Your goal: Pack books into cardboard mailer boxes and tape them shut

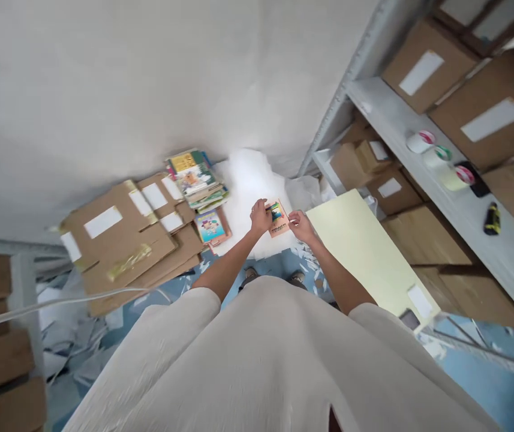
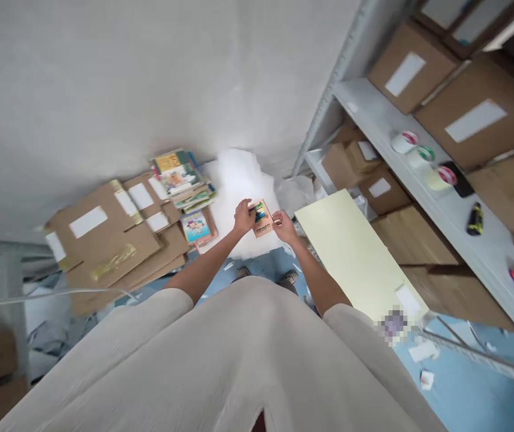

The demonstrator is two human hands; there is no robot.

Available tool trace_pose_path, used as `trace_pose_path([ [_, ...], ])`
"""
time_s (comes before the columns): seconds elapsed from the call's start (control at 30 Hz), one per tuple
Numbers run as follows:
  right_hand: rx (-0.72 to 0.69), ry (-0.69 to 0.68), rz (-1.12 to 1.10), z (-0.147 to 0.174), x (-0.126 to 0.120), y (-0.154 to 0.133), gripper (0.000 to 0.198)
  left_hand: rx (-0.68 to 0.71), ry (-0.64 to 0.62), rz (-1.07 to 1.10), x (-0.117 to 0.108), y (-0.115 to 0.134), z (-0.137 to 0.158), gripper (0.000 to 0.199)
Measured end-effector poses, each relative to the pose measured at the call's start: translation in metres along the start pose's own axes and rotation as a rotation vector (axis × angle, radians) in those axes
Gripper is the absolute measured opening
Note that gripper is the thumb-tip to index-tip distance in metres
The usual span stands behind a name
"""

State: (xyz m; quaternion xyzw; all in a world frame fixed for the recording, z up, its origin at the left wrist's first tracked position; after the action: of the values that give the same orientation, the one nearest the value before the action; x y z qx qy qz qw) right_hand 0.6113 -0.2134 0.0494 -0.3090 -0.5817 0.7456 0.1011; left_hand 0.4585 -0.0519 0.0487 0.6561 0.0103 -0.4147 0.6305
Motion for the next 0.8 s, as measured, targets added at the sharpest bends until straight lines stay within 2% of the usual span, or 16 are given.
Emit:
trace_pose_path([
  [0.07, 0.019, 0.054, -0.023, 0.013, -0.038, 0.013, 0.033, 0.060, -0.119, 0.029, 0.040, 0.029, -0.005, 0.055],
  [0.17, 0.056, 0.148, -0.051, 0.037, -0.098, 0.039, 0.033, 0.082, -0.281, 0.018, 0.104, 0.066, -0.007, 0.034],
  [0.3, 0.146, 0.274, -0.051, 0.074, -0.180, 0.086, 0.033, 0.109, -0.412, -0.098, 0.187, 0.108, 0.004, 0.018],
  [0.37, 0.214, 0.355, -0.031, 0.094, -0.221, 0.113, 0.031, 0.112, -0.481, -0.084, 0.231, 0.125, 0.014, 0.011],
  [0.5, 0.346, 0.573, 0.057, 0.142, -0.295, 0.163, 0.027, -0.064, -0.531, 0.015, 0.313, 0.145, 0.038, 0.008],
  [0.57, 0.415, 0.623, 0.073, 0.166, -0.319, 0.184, 0.031, -0.147, -0.523, 0.029, 0.349, 0.153, 0.052, 0.009],
  [0.67, 0.501, 0.616, 0.036, 0.200, -0.338, 0.213, 0.032, -0.172, -0.570, -0.002, 0.395, 0.163, 0.074, 0.009],
  [0.8, 0.623, 0.610, -0.034, 0.232, -0.346, 0.245, 0.027, -0.194, -0.662, -0.101, 0.434, 0.163, 0.090, 0.023],
])
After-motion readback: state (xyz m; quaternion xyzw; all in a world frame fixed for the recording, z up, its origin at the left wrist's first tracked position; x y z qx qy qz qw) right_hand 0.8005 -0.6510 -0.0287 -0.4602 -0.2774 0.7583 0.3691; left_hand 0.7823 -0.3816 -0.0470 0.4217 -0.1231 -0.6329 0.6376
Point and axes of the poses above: each hand's wrist, its own z-axis away from the middle knuckle, its own x-axis out of the palm, y = z × x, the point moved 7 cm from there along -z, towards the middle knuckle
